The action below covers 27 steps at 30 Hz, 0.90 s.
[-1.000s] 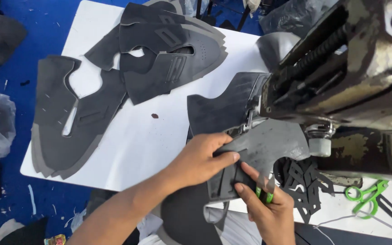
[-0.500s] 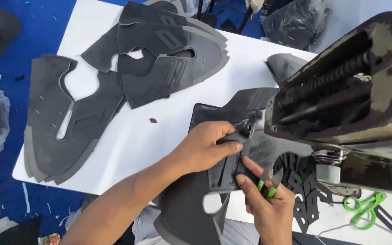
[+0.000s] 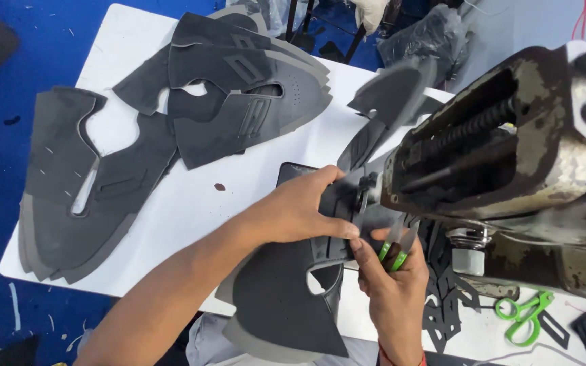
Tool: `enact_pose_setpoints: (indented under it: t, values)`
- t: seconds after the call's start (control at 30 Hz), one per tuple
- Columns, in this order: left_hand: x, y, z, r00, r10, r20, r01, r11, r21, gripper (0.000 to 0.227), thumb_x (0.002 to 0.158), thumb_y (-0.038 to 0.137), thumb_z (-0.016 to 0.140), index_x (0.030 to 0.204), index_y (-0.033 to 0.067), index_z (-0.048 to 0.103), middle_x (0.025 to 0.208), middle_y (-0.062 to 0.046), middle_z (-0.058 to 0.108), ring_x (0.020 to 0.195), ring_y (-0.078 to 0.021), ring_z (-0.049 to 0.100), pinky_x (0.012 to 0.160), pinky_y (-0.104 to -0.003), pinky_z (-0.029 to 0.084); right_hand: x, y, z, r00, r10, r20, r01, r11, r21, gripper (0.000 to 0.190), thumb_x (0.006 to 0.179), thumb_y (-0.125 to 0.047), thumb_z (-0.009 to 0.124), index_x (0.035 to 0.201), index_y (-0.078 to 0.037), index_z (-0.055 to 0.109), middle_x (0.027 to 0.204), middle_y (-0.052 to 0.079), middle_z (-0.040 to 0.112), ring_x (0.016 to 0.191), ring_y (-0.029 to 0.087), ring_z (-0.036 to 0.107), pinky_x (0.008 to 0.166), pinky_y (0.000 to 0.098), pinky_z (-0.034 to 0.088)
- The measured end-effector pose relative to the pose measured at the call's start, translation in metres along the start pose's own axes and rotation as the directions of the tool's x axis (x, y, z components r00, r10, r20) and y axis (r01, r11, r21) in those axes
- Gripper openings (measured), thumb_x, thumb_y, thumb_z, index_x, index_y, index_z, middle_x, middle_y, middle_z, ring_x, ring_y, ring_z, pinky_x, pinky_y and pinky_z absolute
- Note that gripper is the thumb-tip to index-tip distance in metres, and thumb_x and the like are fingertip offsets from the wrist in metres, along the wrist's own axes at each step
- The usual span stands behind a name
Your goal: The person uses a sewing machine to stitch black shoe parts. They guide each piece under the needle, sew along the edges, and trim excess material with scissors. Finished pieces are stacked on the table.
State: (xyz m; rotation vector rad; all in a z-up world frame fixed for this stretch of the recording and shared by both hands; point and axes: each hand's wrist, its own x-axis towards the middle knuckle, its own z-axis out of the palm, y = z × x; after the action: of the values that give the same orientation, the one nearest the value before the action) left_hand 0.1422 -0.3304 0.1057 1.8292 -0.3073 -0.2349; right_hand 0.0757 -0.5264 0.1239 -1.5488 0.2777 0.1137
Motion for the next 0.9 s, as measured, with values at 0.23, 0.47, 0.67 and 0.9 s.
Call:
enact_pose_setpoints:
  t: [0.23,0.47,0.67,0.9]
  values:
    - [0.006,0.009,-0.009,0.999,-0.031,0.011,0.031,0.999,-0.01,0.075,0.068,0.04,0.087,0.126,0.001,0.06,0.111,-0.013,0.073,0.106,-0.0233,0.07,0.092,-0.035,0.051,-0.003,0.009,0.003,0.997,-0.029,-0.072,0.027,0.999,-0.034,0.033,0.085,-0.001,0.075,0.111,-0.005,0.055,0.062,0.0,0.053,0.044,0.007,0.047,0.038,0.0231,0.033]
    - [0.021,0.009,-0.019,0.995,-0.049,0.09,0.065,0.982,-0.175,0.061,0.071,0.026,0.087,0.122,0.0032,0.062,0.105,-0.005,0.074,0.099,-0.013,0.069,0.088,-0.029,0.053,0.008,0.005,0.01,0.986,-0.158,-0.056,0.158,0.987,0.01,0.031,0.089,-0.001,0.075,0.111,-0.004,0.054,0.068,-0.001,0.053,0.047,0.006,0.049,0.039,0.0219,0.036]
    - [0.039,-0.003,-0.031,0.961,-0.074,0.267,0.183,0.892,-0.413,0.06,0.077,0.007,0.083,0.13,0.0027,0.056,0.108,-0.009,0.071,0.1,-0.0145,0.07,0.088,-0.029,0.057,0.015,-0.002,0.016,0.978,-0.202,-0.058,0.2,0.979,-0.036,0.026,0.092,-0.006,0.074,0.106,-0.004,0.051,0.071,0.009,0.072,0.045,0.005,0.05,0.039,0.0208,0.036]
    - [0.023,0.004,-0.019,0.953,-0.09,0.288,0.226,0.844,-0.486,0.059,0.077,0.005,0.082,0.129,-0.0013,0.055,0.112,-0.014,0.072,0.098,-0.0179,0.071,0.085,-0.033,0.061,0.008,-0.005,-0.022,0.974,-0.218,-0.056,0.197,0.945,-0.262,0.02,0.095,-0.011,0.073,0.106,-0.002,0.058,0.073,0.008,0.07,0.051,0.006,0.054,0.042,0.0208,0.037]
